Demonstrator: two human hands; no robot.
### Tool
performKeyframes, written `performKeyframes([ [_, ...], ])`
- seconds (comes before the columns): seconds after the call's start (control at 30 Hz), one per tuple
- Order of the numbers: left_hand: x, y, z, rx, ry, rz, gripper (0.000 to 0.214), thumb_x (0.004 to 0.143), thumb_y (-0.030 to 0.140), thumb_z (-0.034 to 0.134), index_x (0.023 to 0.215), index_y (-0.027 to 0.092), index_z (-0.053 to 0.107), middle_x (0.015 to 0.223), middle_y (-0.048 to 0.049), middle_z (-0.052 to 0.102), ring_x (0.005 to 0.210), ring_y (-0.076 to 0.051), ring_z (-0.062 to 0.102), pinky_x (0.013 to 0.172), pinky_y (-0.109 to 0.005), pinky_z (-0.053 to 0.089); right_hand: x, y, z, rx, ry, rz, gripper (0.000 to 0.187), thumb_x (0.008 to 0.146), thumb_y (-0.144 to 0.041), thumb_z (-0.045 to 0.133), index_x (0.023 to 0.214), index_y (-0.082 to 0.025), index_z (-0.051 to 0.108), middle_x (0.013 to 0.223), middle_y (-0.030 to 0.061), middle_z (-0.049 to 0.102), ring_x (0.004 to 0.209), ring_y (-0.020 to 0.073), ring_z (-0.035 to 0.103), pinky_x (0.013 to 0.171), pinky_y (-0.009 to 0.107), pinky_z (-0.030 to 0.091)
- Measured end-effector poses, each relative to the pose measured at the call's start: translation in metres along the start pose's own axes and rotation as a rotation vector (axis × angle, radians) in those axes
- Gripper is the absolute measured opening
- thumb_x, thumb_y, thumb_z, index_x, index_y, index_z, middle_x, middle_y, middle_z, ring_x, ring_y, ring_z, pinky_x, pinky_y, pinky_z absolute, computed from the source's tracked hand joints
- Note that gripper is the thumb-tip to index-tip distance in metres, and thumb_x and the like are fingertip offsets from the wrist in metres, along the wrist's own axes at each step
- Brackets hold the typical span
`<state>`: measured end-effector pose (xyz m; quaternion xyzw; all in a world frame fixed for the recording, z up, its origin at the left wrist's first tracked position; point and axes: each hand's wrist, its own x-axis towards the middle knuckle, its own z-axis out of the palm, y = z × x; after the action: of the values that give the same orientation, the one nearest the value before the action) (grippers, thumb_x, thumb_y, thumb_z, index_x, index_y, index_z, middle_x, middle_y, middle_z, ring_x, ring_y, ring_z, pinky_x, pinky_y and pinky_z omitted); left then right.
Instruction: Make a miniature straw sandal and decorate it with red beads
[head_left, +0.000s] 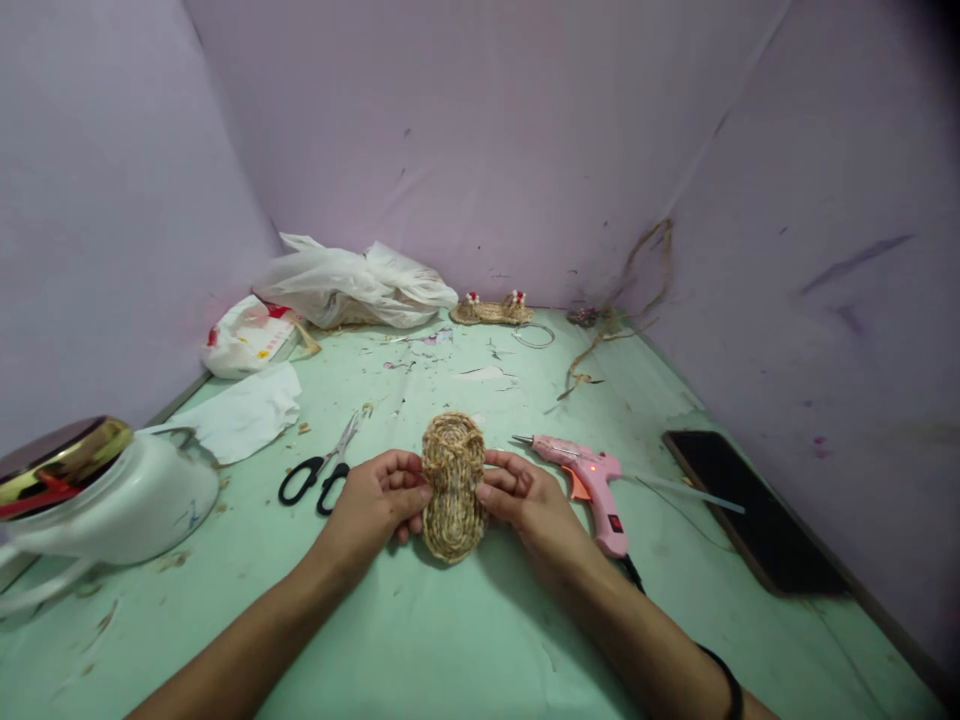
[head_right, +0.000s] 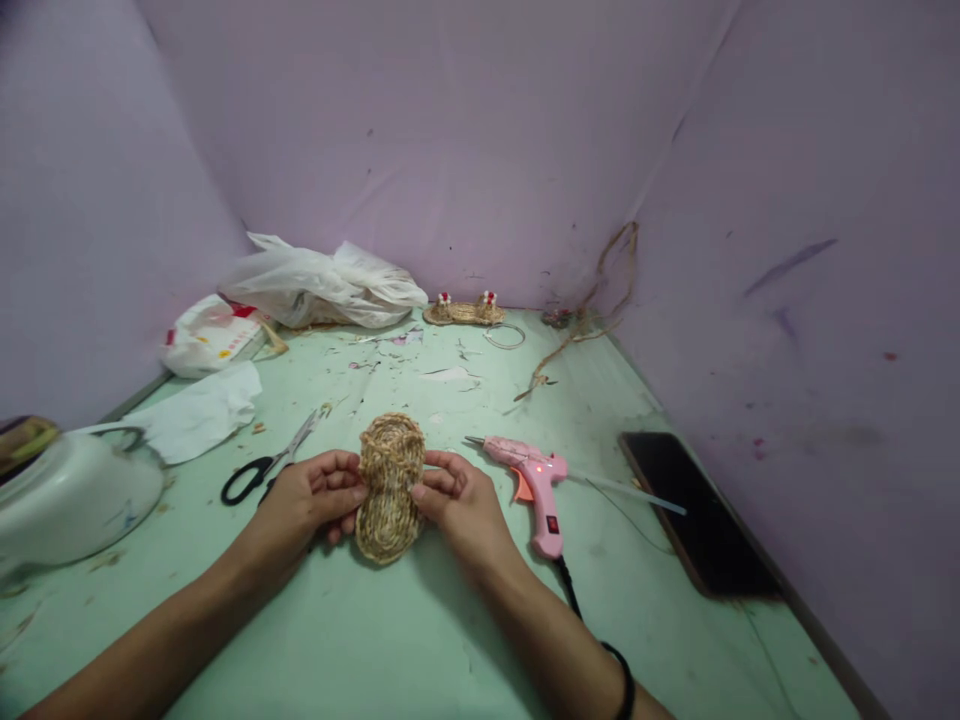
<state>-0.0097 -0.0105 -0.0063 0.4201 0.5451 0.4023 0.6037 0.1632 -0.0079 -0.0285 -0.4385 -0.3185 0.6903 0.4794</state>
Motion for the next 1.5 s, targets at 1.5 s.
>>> performKeyframes([
  [1.5,0.002,0.0,0.001,-0.132,-0.098,-0.127,0.027,0.068,0.031,0.067,0.08,0.008,0.064,0.055,-0.0042,0.063,0.041,-0.009,0.053,0.038,-0.018,0.041,-0.008,-0.009,0.008,0.103,-0.177,0.054,0.036,0.064,-0.026,0.073,0.095,-0.012,0.065,0.09,0.011,0.071,0.082,0.0233,0.067,0.074,0.037,0.053],
])
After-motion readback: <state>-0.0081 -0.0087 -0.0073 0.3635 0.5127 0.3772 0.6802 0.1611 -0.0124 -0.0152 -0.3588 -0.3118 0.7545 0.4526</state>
